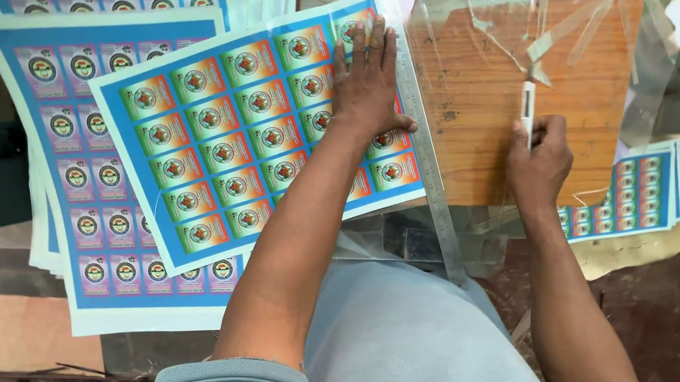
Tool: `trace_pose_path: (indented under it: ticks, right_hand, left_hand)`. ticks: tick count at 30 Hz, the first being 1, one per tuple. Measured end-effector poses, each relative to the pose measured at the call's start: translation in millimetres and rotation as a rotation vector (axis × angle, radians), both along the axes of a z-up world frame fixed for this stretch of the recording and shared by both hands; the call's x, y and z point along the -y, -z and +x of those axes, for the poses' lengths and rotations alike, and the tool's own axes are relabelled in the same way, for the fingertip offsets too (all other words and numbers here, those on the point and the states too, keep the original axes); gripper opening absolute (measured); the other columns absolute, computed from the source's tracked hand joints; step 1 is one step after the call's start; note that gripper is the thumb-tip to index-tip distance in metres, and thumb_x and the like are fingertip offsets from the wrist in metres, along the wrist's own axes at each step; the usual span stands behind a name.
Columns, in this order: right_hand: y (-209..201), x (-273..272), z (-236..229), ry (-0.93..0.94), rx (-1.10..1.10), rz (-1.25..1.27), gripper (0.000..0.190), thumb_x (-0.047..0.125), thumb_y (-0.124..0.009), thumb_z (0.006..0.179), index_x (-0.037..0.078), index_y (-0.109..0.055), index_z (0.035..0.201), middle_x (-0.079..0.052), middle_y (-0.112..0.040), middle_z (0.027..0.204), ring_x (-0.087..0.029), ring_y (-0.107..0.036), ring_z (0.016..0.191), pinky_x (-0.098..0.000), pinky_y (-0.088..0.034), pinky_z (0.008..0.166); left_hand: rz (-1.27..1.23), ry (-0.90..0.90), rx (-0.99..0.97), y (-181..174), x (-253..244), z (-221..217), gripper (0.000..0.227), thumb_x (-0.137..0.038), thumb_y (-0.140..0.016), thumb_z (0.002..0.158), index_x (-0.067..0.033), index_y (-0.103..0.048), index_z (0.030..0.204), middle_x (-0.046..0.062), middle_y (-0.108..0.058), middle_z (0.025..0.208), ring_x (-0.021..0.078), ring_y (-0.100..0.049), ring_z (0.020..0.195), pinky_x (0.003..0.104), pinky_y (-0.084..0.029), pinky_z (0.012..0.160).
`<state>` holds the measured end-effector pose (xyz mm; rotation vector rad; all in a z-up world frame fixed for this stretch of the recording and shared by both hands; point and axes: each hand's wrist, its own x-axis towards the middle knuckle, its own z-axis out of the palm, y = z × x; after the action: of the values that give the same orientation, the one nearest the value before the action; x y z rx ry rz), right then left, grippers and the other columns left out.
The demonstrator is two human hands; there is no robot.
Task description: Cutting printed product labels from a sheet using a metal ruler and a utility knife on a workbench.
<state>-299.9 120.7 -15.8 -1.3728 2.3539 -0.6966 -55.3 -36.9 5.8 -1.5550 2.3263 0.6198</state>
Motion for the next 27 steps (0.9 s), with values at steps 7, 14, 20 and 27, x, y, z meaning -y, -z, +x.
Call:
trace_pose_path:
  ticks: [7,14,20,27]
  right_hand:
    - [-4,62,47,-0.321,0.039,-0.072,0.051,0.014,-0.056,0.107,0.011,-0.046,0.157,-0.024,-0.072,0.103,-0.041,-0.07,0.078,-0.0503,-0.053,0.069]
    - [13,151,105,-0.472,-0.214,0.105,0.057,0.018,-0.054,0.106,0.014,-0.04,0.161,-0.015,-0.073,0.082,-0.031,-0.069,0.061,-0.0457,-0.049,0.054]
    - [40,169,116,-0.506,-0.385,-0.156,0.053,0.027,-0.058,0.109,0.015,-0.044,0.159,-0.007,-0.074,0.084,-0.022,-0.071,0.063,-0.0385,-0.048,0.051]
    - [32,178,114,-0.6,-0.453,-0.09,0.055,0.025,-0.06,0.107,0.008,-0.045,0.157,-0.006,-0.069,0.066,-0.022,-0.065,0.051,-0.0386,-0.045,0.049]
  left_hand:
    - [0.012,-0.004,-0.009,1,-1,1,0.159,-0.075,-0.09,0.047,-0.0048,-0.007,0.163,0.013,-0.001,0.172,0.0339,0.0,0.159,0.06,-0.007,0.128]
    - [0.028,-0.02,-0.037,3,0,2,0.16,-0.073,-0.091,0.045,-0.0048,-0.006,0.163,0.012,-0.001,0.172,0.0331,0.001,0.159,0.061,-0.007,0.128]
    - [0.016,-0.02,-0.036,3,1,3,0.159,-0.07,-0.092,0.045,-0.0069,-0.006,0.163,0.013,-0.001,0.172,0.0346,0.002,0.159,0.065,-0.003,0.127]
    - [0.021,-0.028,-0.062,5,0,4,0.16,-0.07,-0.092,0.045,-0.0058,-0.006,0.164,0.012,-0.001,0.172,0.0337,0.003,0.159,0.066,-0.002,0.127]
